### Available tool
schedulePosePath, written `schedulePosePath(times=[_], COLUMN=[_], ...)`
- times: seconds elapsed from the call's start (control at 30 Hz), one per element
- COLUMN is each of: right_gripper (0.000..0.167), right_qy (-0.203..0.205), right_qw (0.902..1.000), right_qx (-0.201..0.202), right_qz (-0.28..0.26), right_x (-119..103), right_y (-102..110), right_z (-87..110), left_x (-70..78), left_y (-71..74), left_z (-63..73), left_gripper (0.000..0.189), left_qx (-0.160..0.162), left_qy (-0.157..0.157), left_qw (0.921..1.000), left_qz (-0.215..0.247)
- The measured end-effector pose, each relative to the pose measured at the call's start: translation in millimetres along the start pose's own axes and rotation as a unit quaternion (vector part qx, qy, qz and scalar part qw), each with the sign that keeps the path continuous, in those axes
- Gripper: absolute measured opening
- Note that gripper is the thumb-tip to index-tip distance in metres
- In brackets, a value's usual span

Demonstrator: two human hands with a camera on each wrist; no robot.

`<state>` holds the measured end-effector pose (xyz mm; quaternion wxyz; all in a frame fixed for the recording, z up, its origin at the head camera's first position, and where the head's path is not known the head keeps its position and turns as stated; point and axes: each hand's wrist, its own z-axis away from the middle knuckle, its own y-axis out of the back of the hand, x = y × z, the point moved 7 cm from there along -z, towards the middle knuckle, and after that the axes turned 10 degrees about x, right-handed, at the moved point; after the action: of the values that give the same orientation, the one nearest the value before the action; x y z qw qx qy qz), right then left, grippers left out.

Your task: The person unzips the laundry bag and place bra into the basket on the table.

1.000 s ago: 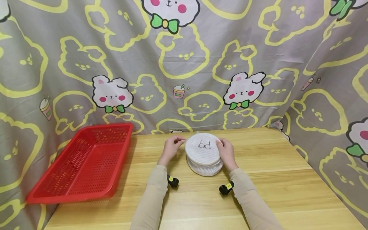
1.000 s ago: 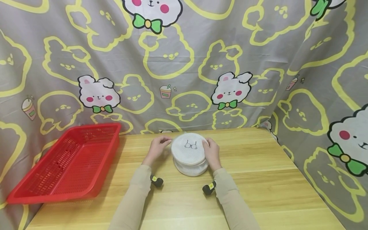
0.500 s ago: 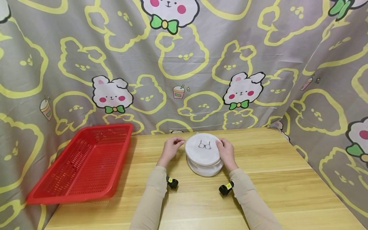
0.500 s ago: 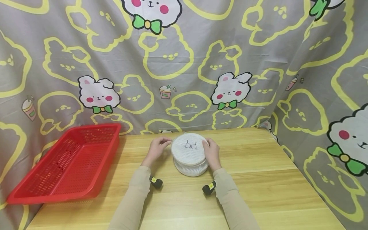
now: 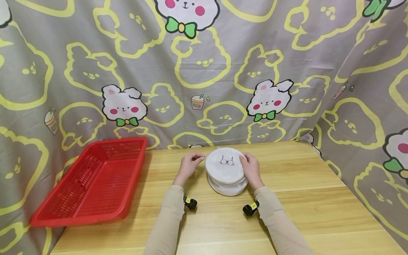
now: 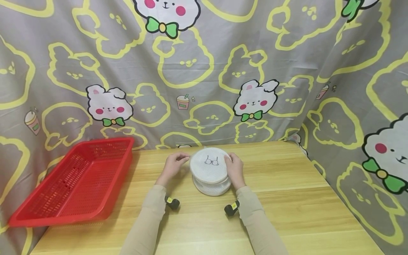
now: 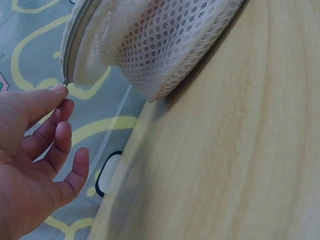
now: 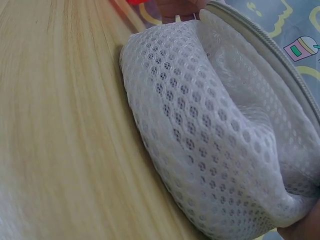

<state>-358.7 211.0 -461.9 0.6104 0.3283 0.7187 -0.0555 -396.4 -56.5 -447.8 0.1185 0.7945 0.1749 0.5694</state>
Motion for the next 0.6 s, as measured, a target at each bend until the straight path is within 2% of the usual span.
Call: schedulePosePath(times=[0.23, 0.6], right_gripper=[0.027, 0.027], right_qy=[-0.006, -0.004], right_qw=[1.0000, 1.0000], right_qx=[-0.004, -0.005], right_qz=[-0.001, 0.006], right_x=[-0.8, -0.8], right_y=[0.6, 0.8], right_z=[0.6, -0.1], left_x=[-1.5, -3.7], left_y=[0.3, 1.4], left_z=[0.9, 1.9], left_gripper=[0.013, 0.013], left_qx=[-0.007, -0.017], left_qy=[0.007, -0.007], left_qw=[0.9999, 0.9998], left_qz=[-0.003, 0.003])
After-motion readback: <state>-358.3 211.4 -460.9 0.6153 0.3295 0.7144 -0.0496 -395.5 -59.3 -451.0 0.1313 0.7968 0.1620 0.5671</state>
